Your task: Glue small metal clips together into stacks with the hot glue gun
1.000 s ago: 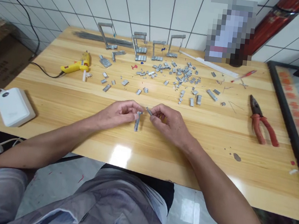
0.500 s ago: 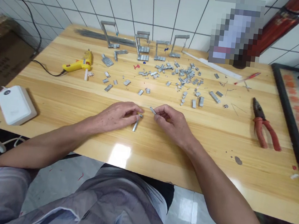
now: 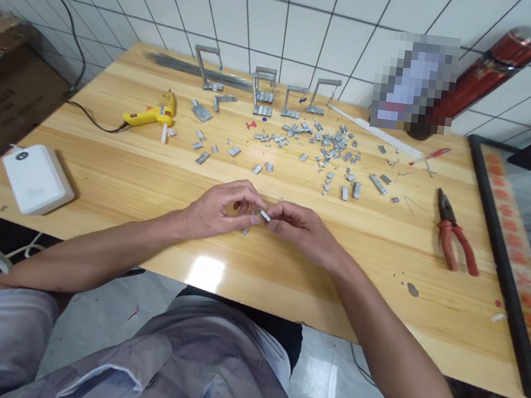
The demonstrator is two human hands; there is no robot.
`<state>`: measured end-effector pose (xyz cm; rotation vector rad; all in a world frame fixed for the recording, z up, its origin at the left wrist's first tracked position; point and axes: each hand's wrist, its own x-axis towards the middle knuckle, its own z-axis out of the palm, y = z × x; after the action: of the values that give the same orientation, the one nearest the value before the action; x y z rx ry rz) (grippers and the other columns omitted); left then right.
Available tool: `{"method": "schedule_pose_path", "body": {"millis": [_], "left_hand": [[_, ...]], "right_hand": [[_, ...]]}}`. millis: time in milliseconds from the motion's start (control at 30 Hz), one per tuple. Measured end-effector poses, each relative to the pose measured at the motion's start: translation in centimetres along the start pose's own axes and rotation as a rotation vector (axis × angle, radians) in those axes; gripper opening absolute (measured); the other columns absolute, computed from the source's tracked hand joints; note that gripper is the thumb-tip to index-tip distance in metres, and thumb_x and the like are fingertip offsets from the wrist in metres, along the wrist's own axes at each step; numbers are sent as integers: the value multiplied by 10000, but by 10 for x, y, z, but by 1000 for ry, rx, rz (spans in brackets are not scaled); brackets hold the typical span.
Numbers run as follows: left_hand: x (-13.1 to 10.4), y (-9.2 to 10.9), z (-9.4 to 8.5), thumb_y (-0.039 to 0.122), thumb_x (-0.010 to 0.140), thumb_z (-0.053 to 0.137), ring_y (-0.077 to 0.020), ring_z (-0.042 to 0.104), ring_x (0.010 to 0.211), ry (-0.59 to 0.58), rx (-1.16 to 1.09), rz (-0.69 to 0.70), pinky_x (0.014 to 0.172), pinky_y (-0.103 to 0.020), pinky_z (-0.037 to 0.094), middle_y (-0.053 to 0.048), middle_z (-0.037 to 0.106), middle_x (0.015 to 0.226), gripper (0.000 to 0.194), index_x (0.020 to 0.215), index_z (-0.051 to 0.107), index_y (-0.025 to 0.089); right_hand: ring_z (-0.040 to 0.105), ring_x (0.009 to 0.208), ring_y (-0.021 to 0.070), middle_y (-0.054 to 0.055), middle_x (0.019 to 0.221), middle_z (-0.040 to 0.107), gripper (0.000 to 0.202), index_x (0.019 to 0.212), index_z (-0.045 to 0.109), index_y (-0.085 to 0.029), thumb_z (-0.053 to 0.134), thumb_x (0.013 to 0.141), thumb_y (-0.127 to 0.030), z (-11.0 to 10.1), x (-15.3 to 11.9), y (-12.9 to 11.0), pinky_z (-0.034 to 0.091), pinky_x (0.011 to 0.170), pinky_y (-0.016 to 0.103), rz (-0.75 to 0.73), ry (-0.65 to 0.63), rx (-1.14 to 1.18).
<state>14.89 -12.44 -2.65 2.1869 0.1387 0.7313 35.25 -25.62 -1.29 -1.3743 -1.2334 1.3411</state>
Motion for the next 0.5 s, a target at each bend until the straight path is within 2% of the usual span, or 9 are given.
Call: {"method": "schedule_pose_path", "body": {"millis": [167, 300, 500], "left_hand": [[0, 2, -2, 345, 1003, 683, -132, 574, 717, -6, -81, -79, 669, -261, 471, -27, 669, 853, 154, 1021, 756, 210], [-1, 2, -1, 391, 969, 723, -123, 565, 688, 25, -154, -143, 642, -256, 455, -19, 673, 836, 194, 1007, 751, 203], [0, 2, 1, 419, 978, 709, -115, 561, 665, 25, -186, -133, 641, -257, 459, -25, 693, 827, 233, 981, 754, 190]], "right_hand": [[597, 822, 177, 15, 877, 706, 332, 929, 762, -217, 826, 831, -527, 2, 1, -9, 474, 808, 327, 47, -18, 15], [606, 822, 181, 23, 869, 717, 354, 914, 785, -219, 835, 819, -556, 4, 1, -10, 481, 827, 336, 78, 47, 56], [621, 805, 174, 10, 845, 726, 357, 895, 792, -234, 889, 765, -551, 4, 2, -2, 484, 832, 332, 120, 106, 99]]}}
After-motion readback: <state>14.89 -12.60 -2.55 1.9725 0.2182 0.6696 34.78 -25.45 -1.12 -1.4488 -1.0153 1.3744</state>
